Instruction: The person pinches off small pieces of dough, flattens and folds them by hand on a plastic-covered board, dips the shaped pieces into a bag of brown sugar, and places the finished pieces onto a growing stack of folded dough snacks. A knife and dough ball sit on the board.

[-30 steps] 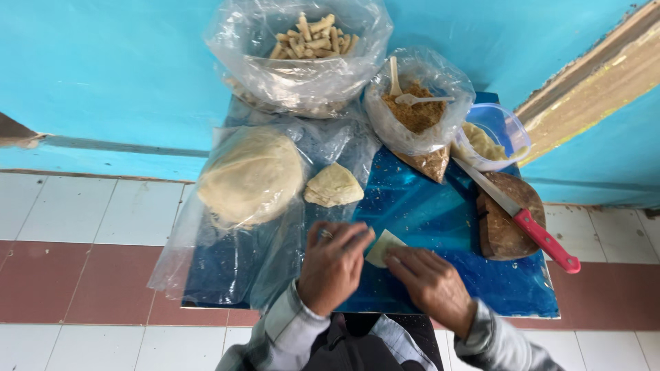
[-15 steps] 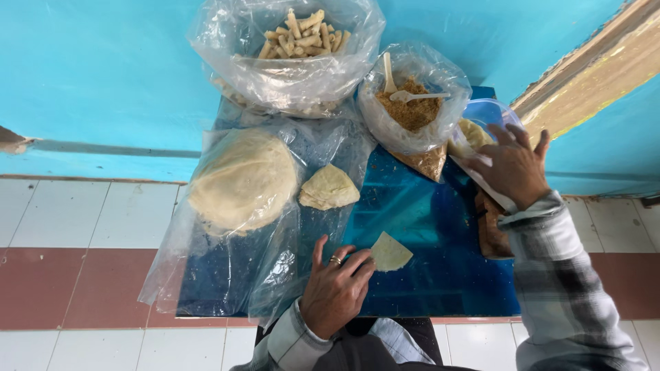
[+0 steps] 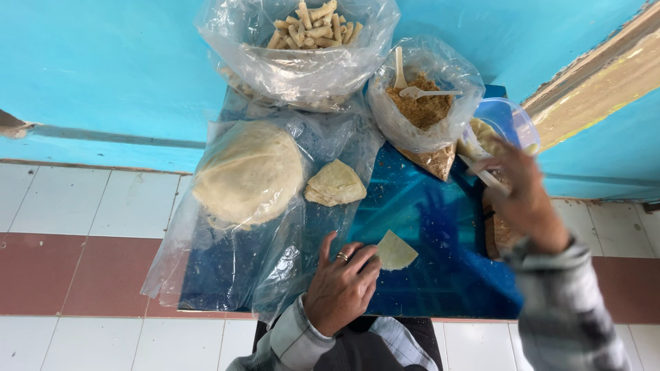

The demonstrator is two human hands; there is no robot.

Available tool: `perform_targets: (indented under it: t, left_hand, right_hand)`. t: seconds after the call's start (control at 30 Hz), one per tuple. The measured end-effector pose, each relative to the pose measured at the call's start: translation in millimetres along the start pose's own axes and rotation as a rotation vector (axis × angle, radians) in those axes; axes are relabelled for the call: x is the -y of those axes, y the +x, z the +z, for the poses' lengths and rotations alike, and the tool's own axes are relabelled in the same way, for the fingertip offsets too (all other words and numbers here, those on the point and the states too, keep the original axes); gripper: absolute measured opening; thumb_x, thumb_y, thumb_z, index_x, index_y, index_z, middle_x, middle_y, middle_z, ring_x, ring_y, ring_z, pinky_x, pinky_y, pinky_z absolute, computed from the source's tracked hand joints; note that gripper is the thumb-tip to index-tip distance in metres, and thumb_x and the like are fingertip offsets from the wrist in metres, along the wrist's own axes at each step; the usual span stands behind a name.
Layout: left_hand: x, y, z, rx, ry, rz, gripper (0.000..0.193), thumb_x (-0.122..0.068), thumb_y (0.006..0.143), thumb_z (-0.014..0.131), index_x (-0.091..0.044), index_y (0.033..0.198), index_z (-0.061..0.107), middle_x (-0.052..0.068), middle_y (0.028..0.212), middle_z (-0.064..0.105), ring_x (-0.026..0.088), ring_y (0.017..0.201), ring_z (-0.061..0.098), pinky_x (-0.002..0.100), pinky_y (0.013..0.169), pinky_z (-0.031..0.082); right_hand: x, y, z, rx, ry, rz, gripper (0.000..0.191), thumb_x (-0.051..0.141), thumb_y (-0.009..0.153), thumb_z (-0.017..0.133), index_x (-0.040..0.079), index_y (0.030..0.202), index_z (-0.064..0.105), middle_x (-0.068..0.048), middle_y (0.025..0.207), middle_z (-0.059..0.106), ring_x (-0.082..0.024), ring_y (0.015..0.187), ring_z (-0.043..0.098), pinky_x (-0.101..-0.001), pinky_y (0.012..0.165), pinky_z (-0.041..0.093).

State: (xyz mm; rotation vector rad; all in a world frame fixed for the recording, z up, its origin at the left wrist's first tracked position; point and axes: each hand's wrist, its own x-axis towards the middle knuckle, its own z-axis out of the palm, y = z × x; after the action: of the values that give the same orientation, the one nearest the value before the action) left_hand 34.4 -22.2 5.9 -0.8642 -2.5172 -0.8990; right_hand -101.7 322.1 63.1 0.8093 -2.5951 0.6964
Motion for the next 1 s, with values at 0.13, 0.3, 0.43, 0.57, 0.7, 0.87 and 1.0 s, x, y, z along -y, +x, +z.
perform_targets:
  t: [0.13, 0.3, 0.43, 0.57, 0.7, 0.87, 1.0]
  left_hand:
    - [-1, 1, 4, -0.014, 0.000, 0.024, 0.028, -0.016, 0.090, 0.069, -0.005, 0.116, 0.071, 0.008, 0.127, 0.064, 0.026, 0.121, 0.058, 0.066, 0.114, 0.026]
    - [4, -2, 10, 0.023, -0.012, 0.028, 0.026, -0.018, 0.093, 0.069, -0.004, 0.114, 0.071, 0.009, 0.125, 0.065, 0.029, 0.120, 0.058, 0.067, 0.116, 0.024]
    - [4, -6, 14, 0.027, -0.009, 0.013, 0.023, -0.019, 0.094, 0.068, -0.005, 0.113, 0.072, 0.008, 0.123, 0.066, 0.030, 0.120, 0.059, 0.068, 0.117, 0.023]
    - [6, -6, 16, 0.012, -0.022, 0.021, 0.025, -0.019, 0.093, 0.068, -0.006, 0.114, 0.073, 0.008, 0.124, 0.066, 0.029, 0.117, 0.059, 0.068, 0.115, 0.023]
    - [6, -6, 16, 0.023, -0.018, 0.019, 0.024, -0.019, 0.094, 0.069, -0.006, 0.114, 0.073, 0.007, 0.124, 0.066, 0.029, 0.118, 0.059, 0.068, 0.116, 0.023]
    - [6, -6, 16, 0.015, -0.010, 0.014, 0.025, -0.020, 0.094, 0.070, -0.005, 0.115, 0.072, 0.008, 0.123, 0.066, 0.029, 0.118, 0.059, 0.068, 0.116, 0.023]
    - [6, -4, 15, 0.024, -0.009, 0.015, 0.024, -0.018, 0.092, 0.069, -0.005, 0.112, 0.072, 0.008, 0.123, 0.067, 0.029, 0.117, 0.060, 0.068, 0.115, 0.024]
  right_hand:
    - [96, -34, 61, 0.119, -0.324, -0.002, 0.060, -0.001, 0.074, 0.067, 0.033, 0.123, 0.069, -0.004, 0.157, 0.047, -0.031, 0.147, 0.040, -0.0667, 0.120, 0.018]
    - [138, -56, 83, 0.177, -0.482, -0.108, 0.061, 0.008, 0.079, 0.068, 0.026, 0.138, 0.064, -0.005, 0.156, 0.045, -0.032, 0.143, 0.039, -0.0697, 0.116, 0.016]
    - [140, -57, 71, 0.307, -0.584, -0.107, 0.065, 0.009, 0.074, 0.068, 0.026, 0.136, 0.067, -0.003, 0.156, 0.046, -0.030, 0.143, 0.041, -0.0655, 0.118, 0.018]
    - [131, -49, 58, 0.135, -0.332, -0.034, 0.049, 0.004, 0.078, 0.065, 0.036, 0.114, 0.073, -0.002, 0.154, 0.049, -0.029, 0.142, 0.044, -0.0618, 0.120, 0.021]
    - [126, -45, 62, 0.084, -0.360, 0.004, 0.056, 0.000, 0.077, 0.066, 0.034, 0.121, 0.073, -0.004, 0.153, 0.050, -0.028, 0.141, 0.045, -0.0618, 0.121, 0.022]
    - [123, -53, 72, 0.183, -0.590, -0.154, 0.064, 0.003, 0.075, 0.070, 0.035, 0.130, 0.068, -0.001, 0.154, 0.050, -0.026, 0.142, 0.042, -0.0653, 0.119, 0.019]
    - [94, -50, 53, 0.121, -0.789, -0.178, 0.052, 0.001, 0.081, 0.069, 0.031, 0.124, 0.071, 0.000, 0.157, 0.050, -0.026, 0.146, 0.041, -0.0630, 0.123, 0.018]
